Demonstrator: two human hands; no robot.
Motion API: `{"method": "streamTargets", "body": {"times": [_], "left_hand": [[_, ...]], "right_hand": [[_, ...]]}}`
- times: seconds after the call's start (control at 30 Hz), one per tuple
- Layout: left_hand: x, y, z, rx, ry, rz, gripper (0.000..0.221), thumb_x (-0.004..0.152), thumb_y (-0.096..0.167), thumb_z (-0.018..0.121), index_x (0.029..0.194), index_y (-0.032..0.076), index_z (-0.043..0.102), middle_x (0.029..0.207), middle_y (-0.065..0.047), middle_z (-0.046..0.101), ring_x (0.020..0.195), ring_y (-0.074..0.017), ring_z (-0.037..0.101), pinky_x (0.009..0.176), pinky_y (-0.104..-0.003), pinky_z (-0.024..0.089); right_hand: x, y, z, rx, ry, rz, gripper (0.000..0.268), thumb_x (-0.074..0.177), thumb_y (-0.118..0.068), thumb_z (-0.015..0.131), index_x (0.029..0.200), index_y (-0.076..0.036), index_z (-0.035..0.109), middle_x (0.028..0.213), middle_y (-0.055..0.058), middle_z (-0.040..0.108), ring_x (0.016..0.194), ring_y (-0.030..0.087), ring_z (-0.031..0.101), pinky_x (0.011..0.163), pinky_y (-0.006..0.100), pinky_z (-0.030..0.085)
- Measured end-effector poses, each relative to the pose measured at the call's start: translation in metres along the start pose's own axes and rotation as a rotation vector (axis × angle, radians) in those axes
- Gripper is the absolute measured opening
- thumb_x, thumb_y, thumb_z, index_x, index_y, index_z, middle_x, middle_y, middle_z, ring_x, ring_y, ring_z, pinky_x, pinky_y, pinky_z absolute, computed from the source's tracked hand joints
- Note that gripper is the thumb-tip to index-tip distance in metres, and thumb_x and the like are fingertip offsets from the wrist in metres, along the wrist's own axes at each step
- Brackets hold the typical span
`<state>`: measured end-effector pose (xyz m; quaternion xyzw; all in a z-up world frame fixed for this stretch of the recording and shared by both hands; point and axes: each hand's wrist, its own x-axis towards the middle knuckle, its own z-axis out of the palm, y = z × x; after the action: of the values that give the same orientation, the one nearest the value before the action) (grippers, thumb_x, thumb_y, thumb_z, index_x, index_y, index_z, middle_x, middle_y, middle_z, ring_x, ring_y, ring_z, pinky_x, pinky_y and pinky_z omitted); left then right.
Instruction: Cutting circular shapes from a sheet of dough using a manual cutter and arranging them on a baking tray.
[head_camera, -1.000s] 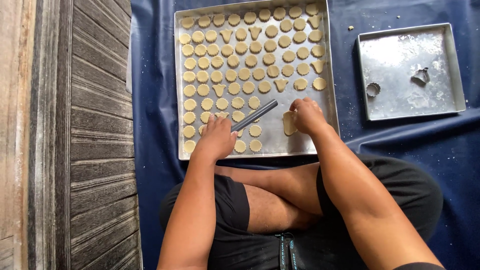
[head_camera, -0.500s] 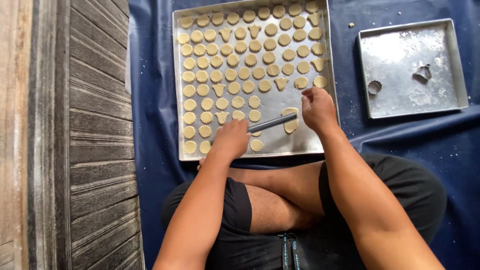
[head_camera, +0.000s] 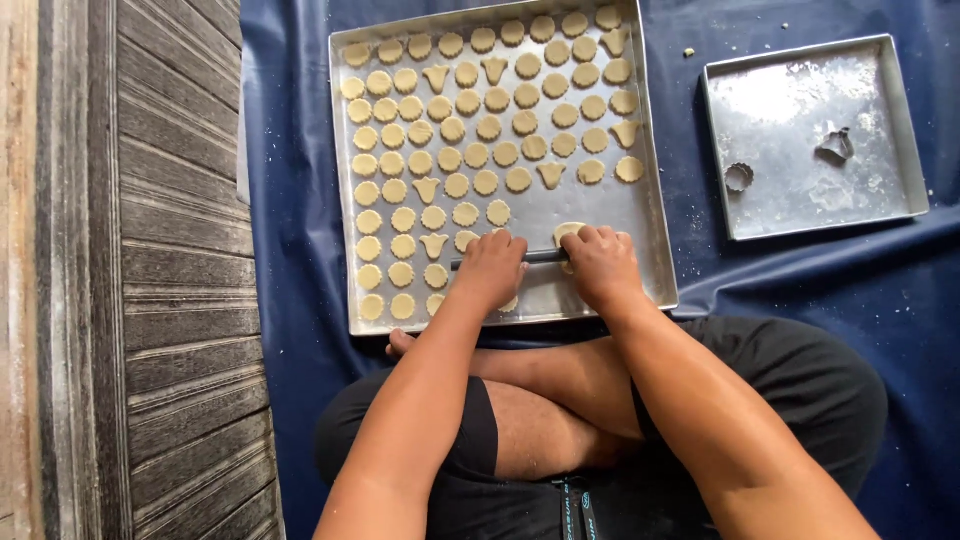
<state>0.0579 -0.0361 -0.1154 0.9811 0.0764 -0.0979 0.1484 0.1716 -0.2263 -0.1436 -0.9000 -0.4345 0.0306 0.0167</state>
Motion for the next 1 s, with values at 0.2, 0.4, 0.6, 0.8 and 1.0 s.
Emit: {"method": "streamTargets", "body": {"times": [0.2,0.4,0.6,0.8,1.0], "left_hand": [[-0.003,-0.009,0.032,0.054,0.106,0.001,0.030,0.090,0.025,0.069,0.116,0.015,0.060,0.100,-0.007,0.054,0.103,-0.0309,0.060,0.085,-0.044,0.050],[-0.004,-0.007,0.024,0.061,0.149,-0.006,0.029,0.085,0.025,0.073,0.110,0.014,0.061,0.096,-0.006,0.056,0.099,-0.0300,0.061,0.080,-0.043,0.051],[-0.005,-0.008,0.009,0.011,0.128,-0.073,0.031,0.085,0.030,0.072,0.108,0.015,0.059,0.098,-0.008,0.057,0.103,-0.0314,0.060,0.087,-0.045,0.050],[-0.008,-0.008,-0.005,-0.028,0.112,-0.130,0.033,0.085,0.030,0.071,0.113,0.016,0.058,0.099,-0.007,0.058,0.106,-0.0315,0.060,0.093,-0.047,0.048],[-0.007,-0.011,-0.004,-0.064,0.069,-0.189,0.041,0.087,0.030,0.069,0.123,0.015,0.058,0.107,-0.009,0.059,0.113,-0.0322,0.058,0.103,-0.049,0.043]], "right_hand": [[-0.005,-0.002,0.014,-0.003,0.038,0.052,0.029,0.085,-0.035,0.073,0.110,-0.023,0.066,0.098,0.002,0.060,0.101,0.028,0.061,0.086,0.042,0.046],[-0.007,-0.048,-0.037,0.073,-0.172,0.139,0.092,0.079,-0.059,0.071,0.148,-0.007,0.043,0.150,0.019,0.044,0.149,0.040,0.029,0.122,0.057,0.016],[0.017,-0.061,-0.049,0.171,-0.362,0.213,0.095,0.097,-0.073,0.039,0.164,-0.006,0.025,0.170,0.023,0.022,0.159,0.041,0.006,0.124,0.061,-0.006],[0.042,-0.053,-0.034,0.127,-0.295,0.201,0.095,0.097,-0.075,0.032,0.166,-0.010,0.021,0.171,0.021,0.021,0.159,0.041,0.006,0.123,0.064,-0.006],[0.076,-0.043,-0.027,0.154,-0.211,0.201,0.099,0.094,-0.081,0.029,0.168,-0.015,0.016,0.173,0.020,0.014,0.159,0.041,0.002,0.123,0.066,-0.008]]}}
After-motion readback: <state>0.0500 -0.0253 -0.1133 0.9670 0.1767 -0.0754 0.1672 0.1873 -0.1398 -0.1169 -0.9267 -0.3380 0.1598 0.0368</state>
